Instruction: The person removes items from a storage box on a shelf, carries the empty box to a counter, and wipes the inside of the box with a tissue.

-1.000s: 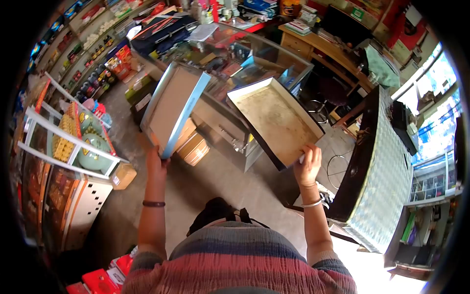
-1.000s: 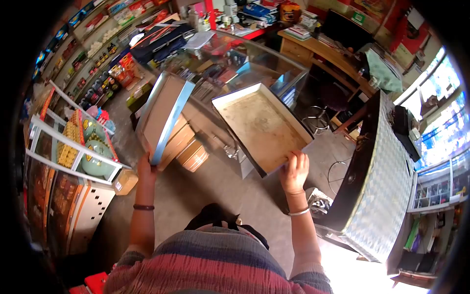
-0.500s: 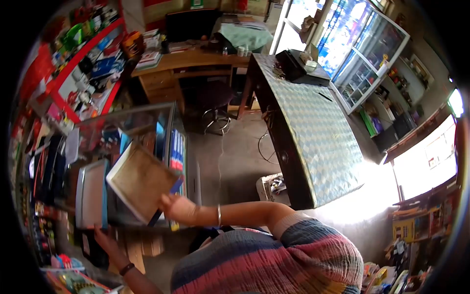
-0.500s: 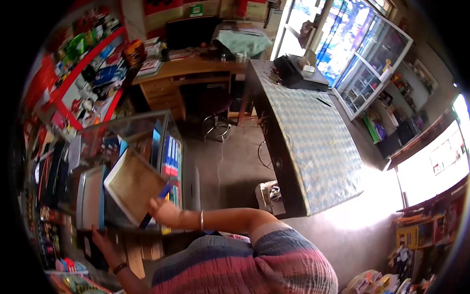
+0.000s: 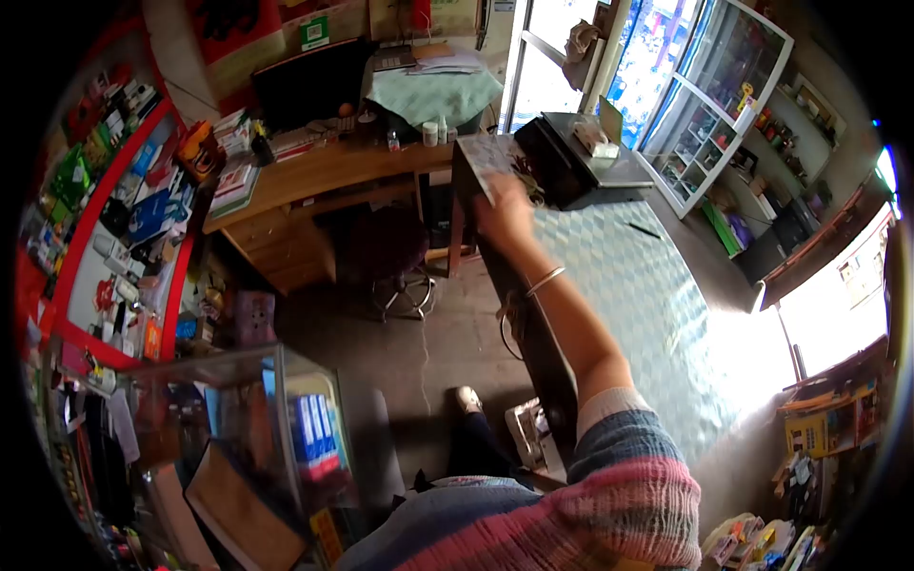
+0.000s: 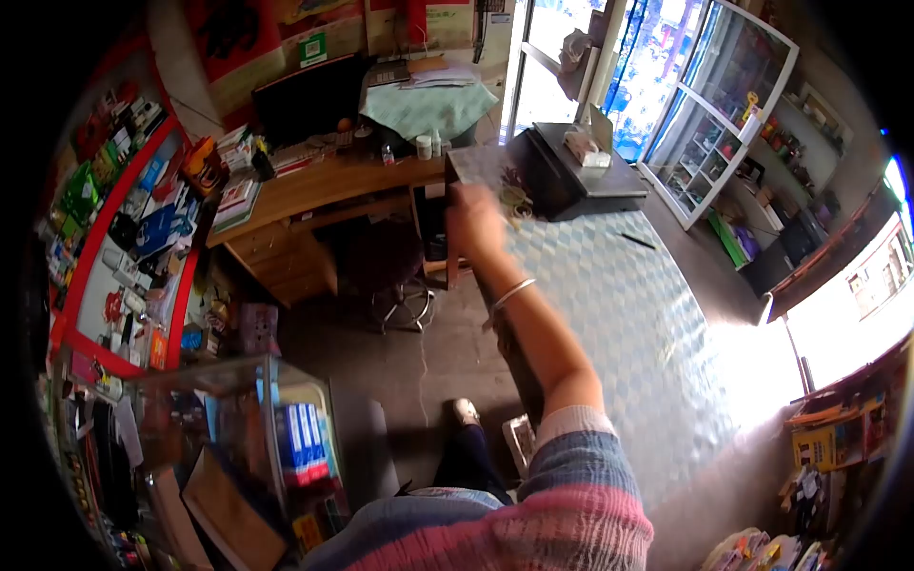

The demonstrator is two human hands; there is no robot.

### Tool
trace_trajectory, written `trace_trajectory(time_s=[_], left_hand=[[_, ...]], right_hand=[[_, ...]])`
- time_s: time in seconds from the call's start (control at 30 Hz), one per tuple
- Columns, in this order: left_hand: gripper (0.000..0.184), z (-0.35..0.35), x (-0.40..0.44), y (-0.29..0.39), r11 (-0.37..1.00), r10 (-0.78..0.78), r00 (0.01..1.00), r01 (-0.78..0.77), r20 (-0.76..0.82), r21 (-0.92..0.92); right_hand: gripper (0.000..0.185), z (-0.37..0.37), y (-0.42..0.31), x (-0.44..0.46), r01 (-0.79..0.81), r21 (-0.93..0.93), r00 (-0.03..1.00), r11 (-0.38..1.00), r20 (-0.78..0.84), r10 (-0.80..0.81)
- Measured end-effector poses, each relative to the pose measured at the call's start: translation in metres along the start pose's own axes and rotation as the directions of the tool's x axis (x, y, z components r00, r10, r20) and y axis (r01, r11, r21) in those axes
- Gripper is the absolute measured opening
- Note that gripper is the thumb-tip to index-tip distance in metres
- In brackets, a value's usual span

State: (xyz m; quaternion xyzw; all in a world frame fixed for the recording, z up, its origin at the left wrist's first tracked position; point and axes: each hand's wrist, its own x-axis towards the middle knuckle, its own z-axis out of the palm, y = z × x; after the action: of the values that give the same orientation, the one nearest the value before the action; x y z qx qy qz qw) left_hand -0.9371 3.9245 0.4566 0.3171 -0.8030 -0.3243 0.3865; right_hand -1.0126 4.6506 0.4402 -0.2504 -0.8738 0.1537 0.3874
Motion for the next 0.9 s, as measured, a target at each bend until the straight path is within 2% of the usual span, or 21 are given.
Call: trace_trajectory(time_s=[0.03, 0.1, 0.17, 0.27, 0.37, 0.4, 0.5, 0.53, 0.57, 0.6, 0.63, 0.7, 0.73, 0.77, 0.8, 0.83, 0.87, 0.9], left_hand=[[0.031, 0.015, -0.006, 0.018, 0.998, 0.058, 0.998, -0.058, -0.008, -0.012], [0.033, 0.050, -0.011, 0.055, 0.988, 0.156, 0.988, -0.155, 0.016, -0.026], [0.034, 0.090, -0.018, 0.091, 0.974, 0.221, 0.973, -0.216, 0.060, -0.072], [0.036, 0.148, -0.023, 0.136, 0.949, 0.299, 0.945, -0.280, 0.136, -0.144], [0.039, 0.199, -0.017, 0.159, 0.923, 0.362, 0.901, -0.312, 0.238, -0.224], [0.040, 0.214, -0.016, 0.163, 0.913, 0.384, 0.885, -0.322, 0.262, -0.249], [0.042, 0.257, -0.018, 0.180, 0.866, 0.481, 0.816, -0.386, 0.321, -0.316], [0.043, 0.270, -0.021, 0.181, 0.845, 0.521, 0.787, -0.419, 0.330, -0.333], [0.044, 0.282, -0.026, 0.189, 0.788, 0.607, 0.733, -0.502, 0.309, -0.358], [0.043, 0.287, -0.040, 0.197, 0.892, 0.416, 0.811, -0.275, 0.411, -0.360], [0.044, 0.294, -0.038, 0.197, 0.913, 0.349, 0.783, -0.160, 0.515, -0.377], [0.044, 0.308, -0.032, 0.206, 0.926, 0.227, 0.671, 0.077, 0.706, -0.371], [0.044, 0.317, -0.032, 0.213, 0.924, 0.241, 0.635, 0.082, 0.734, -0.375], [0.043, 0.333, -0.051, 0.235, 0.915, 0.299, 0.627, 0.025, 0.719, -0.402], [0.043, 0.343, -0.074, 0.262, 0.898, 0.366, 0.630, -0.046, 0.685, -0.437], [0.042, 0.350, -0.099, 0.288, 0.881, 0.419, 0.627, -0.106, 0.656, -0.462], [0.042, 0.350, -0.128, 0.316, 0.867, 0.460, 0.627, -0.164, 0.629, -0.471], [0.041, 0.352, -0.151, 0.341, 0.848, 0.501, 0.609, -0.205, 0.615, -0.489]], right_hand=[[0.040, 0.005, 0.067, 0.039, 0.098, -0.035, 0.992, 0.995, -0.072, -0.100], [0.039, 0.000, 0.151, 0.092, -0.054, -0.095, 0.974, 0.994, -0.223, 0.032], [0.043, -0.005, 0.222, 0.135, -0.190, -0.203, 0.962, 0.961, -0.236, 0.140], [0.042, -0.009, 0.295, 0.178, -0.325, -0.345, 0.944, 0.881, -0.169, 0.282], [0.042, -0.011, 0.340, 0.206, -0.450, -0.316, 0.885, 0.835, -0.029, 0.465], [0.042, -0.011, 0.349, 0.212, -0.485, -0.358, 0.854, 0.798, 0.001, 0.520], [0.038, -0.019, 0.370, 0.226, -0.375, -0.307, 0.923, 0.875, -0.039, 0.382], [0.032, -0.026, 0.374, 0.225, -0.385, -0.187, 0.923, 0.904, -0.082, 0.377], [0.028, -0.030, 0.380, 0.227, -0.393, 0.015, 0.906, 0.919, -0.167, 0.390], [0.028, -0.034, 0.385, 0.229, -0.415, 0.142, 0.883, 0.899, -0.175, 0.436], [0.027, -0.040, 0.390, 0.231, -0.425, 0.268, 0.859, 0.864, -0.182, 0.479], [0.026, -0.052, 0.389, 0.230, -0.301, -0.009, 0.953, 0.954, -0.030, 0.301], [0.032, -0.055, 0.388, 0.232, -0.297, -0.036, 0.955, 0.954, -0.003, 0.297], [0.031, -0.055, 0.386, 0.233, -0.309, 0.007, 0.942, 0.951, -0.134, 0.307], [0.023, -0.066, 0.373, 0.233, -0.294, -0.068, 0.953, 0.953, -0.096, 0.287], [0.017, -0.052, 0.395, 0.237, -0.392, -0.077, 0.911, 0.917, 0.106, 0.398], [0.015, -0.058, 0.388, 0.232, -0.234, -0.271, 0.951, 0.934, 0.137, 0.278], [0.018, -0.064, 0.370, 0.232, -0.172, -0.234, 0.975, 0.957, 0.100, 0.200]])
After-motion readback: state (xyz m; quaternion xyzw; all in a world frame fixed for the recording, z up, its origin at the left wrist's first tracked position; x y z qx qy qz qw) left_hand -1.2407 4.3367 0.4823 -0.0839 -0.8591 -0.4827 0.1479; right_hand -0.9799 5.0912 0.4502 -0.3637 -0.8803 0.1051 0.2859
